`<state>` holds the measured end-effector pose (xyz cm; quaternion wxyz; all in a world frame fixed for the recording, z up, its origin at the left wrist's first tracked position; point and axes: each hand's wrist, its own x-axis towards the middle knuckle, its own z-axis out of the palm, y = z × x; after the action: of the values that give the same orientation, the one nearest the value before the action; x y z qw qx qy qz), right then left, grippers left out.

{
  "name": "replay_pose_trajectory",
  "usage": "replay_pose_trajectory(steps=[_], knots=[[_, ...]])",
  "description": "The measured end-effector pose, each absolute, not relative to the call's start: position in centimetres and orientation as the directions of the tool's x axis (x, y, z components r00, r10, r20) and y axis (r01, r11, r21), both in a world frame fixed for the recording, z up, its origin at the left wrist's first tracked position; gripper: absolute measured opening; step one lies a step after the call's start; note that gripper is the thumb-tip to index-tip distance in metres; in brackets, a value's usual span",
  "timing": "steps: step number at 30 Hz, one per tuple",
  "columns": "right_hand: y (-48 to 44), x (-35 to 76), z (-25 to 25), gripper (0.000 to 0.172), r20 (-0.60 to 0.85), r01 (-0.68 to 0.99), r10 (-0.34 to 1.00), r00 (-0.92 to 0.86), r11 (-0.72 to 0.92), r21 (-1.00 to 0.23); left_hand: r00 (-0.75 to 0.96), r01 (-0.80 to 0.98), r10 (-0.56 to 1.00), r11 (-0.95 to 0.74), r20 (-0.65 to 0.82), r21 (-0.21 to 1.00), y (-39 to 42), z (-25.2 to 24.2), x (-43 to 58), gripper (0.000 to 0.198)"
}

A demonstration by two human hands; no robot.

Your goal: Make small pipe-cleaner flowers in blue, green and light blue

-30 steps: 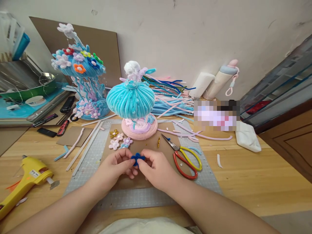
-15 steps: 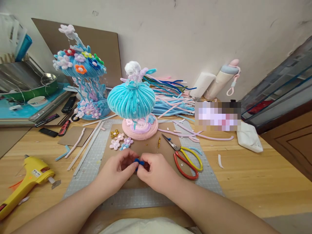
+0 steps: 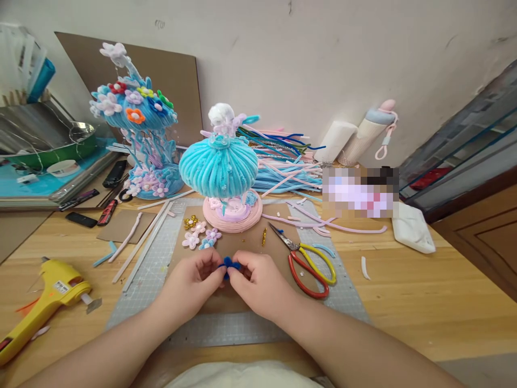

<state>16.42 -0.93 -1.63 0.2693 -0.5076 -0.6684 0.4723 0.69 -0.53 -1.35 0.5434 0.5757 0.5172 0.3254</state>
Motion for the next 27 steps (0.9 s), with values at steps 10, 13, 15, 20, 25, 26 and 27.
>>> replay_pose_trajectory(steps=[10, 13, 15, 20, 25, 26, 27], knots=[[-1.0, 16.05, -1.39, 0.021, -0.006, 0.572, 0.941, -0.339, 0.201, -0.796, 0.203, 0.414, 0.964, 0.075, -0.172, 0.907, -0.78, -1.33, 0.7, 0.013], [-0.98, 15.95, -1.6, 0.02, -0.017, 0.576, 0.941, -0.338, 0.193, -0.794, 0.188, 0.423, 0.965, 0.088, -0.182, 0.902, -0.81, -1.23, 0.8, 0.013], [-0.96, 15.91, -1.76, 0.018, -0.031, 0.563, 0.943, -0.331, 0.171, -0.809, 0.185, 0.42, 0.964, 0.097, -0.19, 0.902, -0.83, -1.16, 0.85, 0.012], [-0.82, 15.91, -1.79, 0.015, -0.06, 0.542, 0.941, -0.332, 0.138, -0.829, 0.24, 0.311, 0.965, 0.028, -0.107, 0.95, -0.77, -0.93, 0.85, 0.003], [-0.68, 15.83, -1.15, 0.012, -0.055, 0.475, 0.953, -0.297, 0.097, -0.875, 0.191, 0.185, 0.971, 0.11, -0.146, 0.977, -0.51, -1.0, 0.64, 0.011], [-0.67, 15.82, -1.11, 0.014, -0.059, 0.458, 0.953, -0.298, 0.089, -0.884, 0.185, 0.156, 0.969, 0.135, -0.163, 0.979, -0.46, -1.07, 0.62, 0.01], [-0.67, 15.8, -1.11, 0.015, -0.065, 0.449, 0.951, -0.301, 0.082, -0.89, 0.187, 0.147, 0.967, 0.149, -0.175, 0.978, -0.41, -1.17, 0.61, 0.01]])
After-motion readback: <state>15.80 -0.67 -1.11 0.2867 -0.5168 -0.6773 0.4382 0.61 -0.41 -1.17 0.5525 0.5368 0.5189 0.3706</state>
